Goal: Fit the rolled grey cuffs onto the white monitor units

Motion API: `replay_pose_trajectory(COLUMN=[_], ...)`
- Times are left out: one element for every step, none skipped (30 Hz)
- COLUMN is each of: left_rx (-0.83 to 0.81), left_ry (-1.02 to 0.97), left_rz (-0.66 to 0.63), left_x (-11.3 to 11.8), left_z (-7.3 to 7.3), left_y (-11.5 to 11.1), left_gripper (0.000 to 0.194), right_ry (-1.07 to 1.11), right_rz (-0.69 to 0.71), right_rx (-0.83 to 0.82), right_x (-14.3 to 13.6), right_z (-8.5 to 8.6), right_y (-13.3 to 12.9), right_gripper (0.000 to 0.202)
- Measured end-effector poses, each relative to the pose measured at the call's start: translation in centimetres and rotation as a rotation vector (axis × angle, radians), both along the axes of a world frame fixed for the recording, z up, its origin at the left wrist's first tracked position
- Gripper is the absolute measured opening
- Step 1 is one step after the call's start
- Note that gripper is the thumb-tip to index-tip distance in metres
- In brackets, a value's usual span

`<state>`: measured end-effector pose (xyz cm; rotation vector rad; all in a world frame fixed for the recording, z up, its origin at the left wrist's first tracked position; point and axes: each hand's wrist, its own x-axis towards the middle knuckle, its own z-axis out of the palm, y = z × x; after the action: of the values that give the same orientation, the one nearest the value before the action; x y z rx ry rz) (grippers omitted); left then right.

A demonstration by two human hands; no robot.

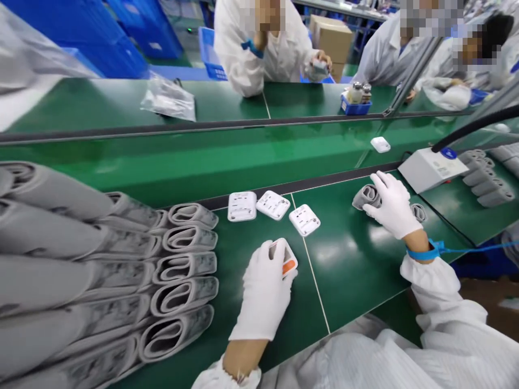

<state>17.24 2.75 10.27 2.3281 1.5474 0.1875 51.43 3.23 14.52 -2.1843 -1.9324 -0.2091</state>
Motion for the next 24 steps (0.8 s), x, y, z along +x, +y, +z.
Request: replay_pose_trajectory(left_rx=[0.006, 0.016, 0.029, 0.042, 0.054, 0.064, 0.072, 0.075, 0.074, 0.068, 0.057, 0.022, -0.046, -0.155, -0.297, -0.450, -0.589, -0.693, -0.750, -0.773, -0.775, -0.775, -0.778, -0.782], left_ry=[0.016, 0.041, 0.069, 0.097, 0.122, 0.137, 0.137, 0.120, 0.080, 0.008, -0.104, -0.257, -0.451, -0.674, -0.906, -1.127, -1.322, -1.480, -1.600, -1.686, -1.747, -1.788, -1.815, -1.834], left_rz=[0.008, 0.012, 0.009, -0.001, -0.019, -0.042, -0.064, -0.077, -0.079, -0.062, -0.023, 0.039, 0.120, 0.209, 0.295, 0.365, 0.411, 0.432, 0.438, 0.437, 0.433, 0.428, 0.422, 0.410], left_x=[0.2, 0.5, 0.8, 1.0, 1.2, 1.3, 1.3, 1.2, 1.0, 0.7, 0.3, -0.1, -0.4, -0.8, -1.0, -1.3, -1.5, -1.6, -1.7, -1.8, -1.9, -2.0, -2.1, -2.3], left_z=[0.3, 0.4, 0.5, 0.5, 0.4, 0.2, 0.0, -0.3, -0.5, -0.7, -0.9, -0.9, -0.8, -0.6, -0.2, 0.2, 0.6, 0.9, 1.2, 1.3, 1.4, 1.4, 1.4, 1.3], left_y=[0.0, 0.0, 0.0, 0.0, 0.0, 0.0, 0.0, -0.1, -0.2, -0.4, -0.7, -1.0, -1.4, -1.8, -2.2, -2.6, -2.9, -3.1, -3.3, -3.4, -3.5, -3.6, -3.6, -3.6], left_gripper=[0.039, 0.036, 0.035, 0.035, 0.036, 0.038, 0.040, 0.041, 0.042, 0.042, 0.041, 0.039, 0.037, 0.034, 0.033, 0.038, 0.044, 0.049, 0.052, 0.052, 0.051, 0.049, 0.048, 0.049], right_ry=[-0.017, -0.030, -0.045, -0.069, -0.102, -0.138, -0.170, -0.193, -0.208, -0.214, -0.216, -0.219, -0.226, -0.235, -0.242, -0.245, -0.245, -0.245, -0.245, -0.248, -0.254, -0.260, -0.265, -0.271], right_rz=[-0.029, -0.033, -0.024, -0.010, 0.008, 0.029, 0.052, 0.075, 0.095, 0.107, 0.111, 0.107, 0.098, 0.085, 0.070, 0.057, 0.047, 0.042, 0.039, 0.045, 0.059, 0.076, 0.094, 0.113], right_rx=[-0.068, -0.140, -0.195, -0.223, -0.229, -0.220, -0.210, -0.203, -0.199, -0.198, -0.199, -0.201, -0.203, -0.205, -0.208, -0.212, -0.219, -0.227, -0.234, -0.241, -0.251, -0.271, -0.301, -0.337], right_x=[0.6, 0.9, 1.0, 0.9, 0.7, 0.6, 0.4, 0.3, 0.4, 0.5, 0.6, 0.8, 1.0, 1.2, 1.4, 1.5, 1.6, 1.8, 1.9, 2.0, 2.2, 2.3, 2.4, 2.5], right_z=[0.0, 0.0, -0.2, -0.4, -0.6, -0.8, -0.9, -1.1, -1.1, -1.2, -1.2, -1.2, -1.1, -1.1, -1.0, -1.0, -0.9, -0.8, -0.7, -0.6, -0.4, -0.3, -0.2, -0.1], right_y=[-0.2, -0.2, 0.0, 0.2, 0.5, 0.8, 1.1, 1.3, 1.5, 1.6, 1.6, 1.6, 1.7, 1.7, 1.8, 1.9, 2.0, 2.1, 2.2, 2.4, 2.5, 2.6, 2.7, 2.8], right_gripper=[0.076, 0.074, 0.071, 0.068, 0.066, 0.065, 0.065, 0.064, 0.063, 0.061, 0.057, 0.052, 0.048, 0.045, 0.043, 0.042, 0.042, 0.041, 0.041, 0.041, 0.040, 0.040, 0.040, 0.040])
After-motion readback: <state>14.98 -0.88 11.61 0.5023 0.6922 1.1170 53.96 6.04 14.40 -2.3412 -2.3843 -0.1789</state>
